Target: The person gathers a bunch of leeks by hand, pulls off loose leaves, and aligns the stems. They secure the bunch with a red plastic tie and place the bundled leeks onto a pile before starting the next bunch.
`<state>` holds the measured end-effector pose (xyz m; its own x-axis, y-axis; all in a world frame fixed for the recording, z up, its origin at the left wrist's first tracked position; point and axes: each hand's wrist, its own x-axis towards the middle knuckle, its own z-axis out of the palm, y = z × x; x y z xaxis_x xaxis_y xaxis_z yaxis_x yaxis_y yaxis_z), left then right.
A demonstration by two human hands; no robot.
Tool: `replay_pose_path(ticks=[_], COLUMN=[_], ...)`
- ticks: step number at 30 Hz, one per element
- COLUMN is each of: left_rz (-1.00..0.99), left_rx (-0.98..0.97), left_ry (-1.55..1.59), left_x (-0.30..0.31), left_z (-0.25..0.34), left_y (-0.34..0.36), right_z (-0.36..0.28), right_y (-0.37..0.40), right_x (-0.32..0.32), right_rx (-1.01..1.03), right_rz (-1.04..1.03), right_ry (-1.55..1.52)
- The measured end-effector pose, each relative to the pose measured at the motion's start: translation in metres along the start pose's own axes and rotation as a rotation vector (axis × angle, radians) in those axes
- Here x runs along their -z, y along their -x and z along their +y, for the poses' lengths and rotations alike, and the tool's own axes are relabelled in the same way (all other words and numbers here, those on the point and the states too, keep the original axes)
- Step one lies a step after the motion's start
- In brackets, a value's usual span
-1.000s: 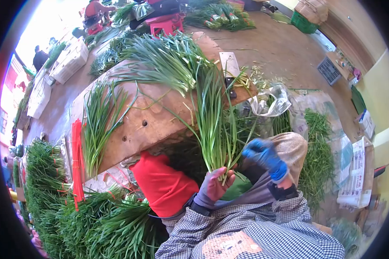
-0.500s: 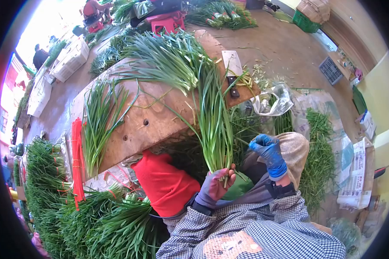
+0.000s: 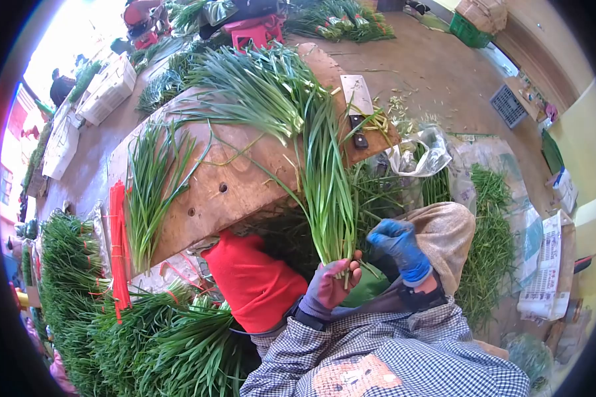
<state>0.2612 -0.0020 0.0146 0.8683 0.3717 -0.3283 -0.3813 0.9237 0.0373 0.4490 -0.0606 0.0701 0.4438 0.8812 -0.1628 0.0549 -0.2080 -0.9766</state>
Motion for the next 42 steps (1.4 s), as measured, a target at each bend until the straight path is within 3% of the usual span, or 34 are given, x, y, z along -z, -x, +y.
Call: replay_pose_path(ticks=[2, 4, 6, 8, 9, 14, 16, 20, 24, 28, 30, 32, 33, 37, 39, 40, 42], left_rz=[0.020, 0.042, 0.063, 0.029, 0.030, 0.090, 0.092, 0.096, 0.055, 0.021, -0.003, -0.029, -0.030, -0.019, -0.004, 0.030, 0.063], left_rx=[-0.002, -0.009, -0.013, -0.064, -0.070, -0.053, -0.050, -0.039, -0.023, -0.058, -0.064, -0.135, -0.132, -0.129, -0.141, -0.146, -0.149], left_ry=[-0.021, -0.055, -0.093, -0.126, -0.126, -0.136, -0.130, -0.132, -0.132, -0.110, -0.125, -0.260, -0.264, -0.253, -0.267, -0.281, -0.293], left_x=[-0.002, -0.001, 0.001, 0.004, 0.005, -0.006, -0.002, -0.003, -0.003, -0.008, -0.005, 0.001, 0.002, -0.004, -0.006, -0.005, -0.005], left_z=[0.000, -0.001, -0.004, -0.006, -0.005, -0.002, -0.002, -0.003, -0.003, -0.005, -0.008, -0.011, -0.011, -0.009, -0.008, -0.009, -0.010], left_y=[0.000, -0.002, -0.003, -0.002, -0.002, 0.003, 0.002, 0.000, -0.003, -0.004, -0.006, -0.010, -0.010, -0.009, -0.008, -0.008, -0.009], right_z=[-0.001, -0.018, -0.027, -0.021, -0.011, -0.011, -0.038, -0.056, -0.036, -0.008, -0.012, 0.014, 0.008, 0.022, 0.026, 0.023, 0.016], right_y=[-0.002, 0.001, 0.001, -0.010, -0.019, -0.032, -0.036, -0.035, -0.012, 0.023, 0.032, 0.035, 0.034, 0.029, 0.029, 0.031, 0.035], right_x=[0.005, -0.005, -0.022, -0.030, -0.031, -0.026, -0.009, 0.027, 0.032, 0.012, 0.001, -0.010, -0.016, -0.024, -0.027, -0.027, -0.026], right_rx=[0.101, 0.340, 0.255, 0.411, 0.541, 0.334, 0.271, 0.336, 0.177, -0.058, -0.048, 0.167, 0.152, 0.204, 0.389, 0.387, 0.410], right_rz=[0.033, 0.029, -0.001, -0.095, -0.098, -0.026, 0.133, 0.315, 0.197, -0.145, -0.206, -0.217, -0.192, -0.198, -0.132, -0.133, -0.161], right_ry=[0.078, 0.183, 0.111, 0.574, 0.625, 0.244, -0.008, 0.012, 0.011, 0.098, 0.255, 0.394, 0.458, 0.465, 0.539, 0.541, 0.692])
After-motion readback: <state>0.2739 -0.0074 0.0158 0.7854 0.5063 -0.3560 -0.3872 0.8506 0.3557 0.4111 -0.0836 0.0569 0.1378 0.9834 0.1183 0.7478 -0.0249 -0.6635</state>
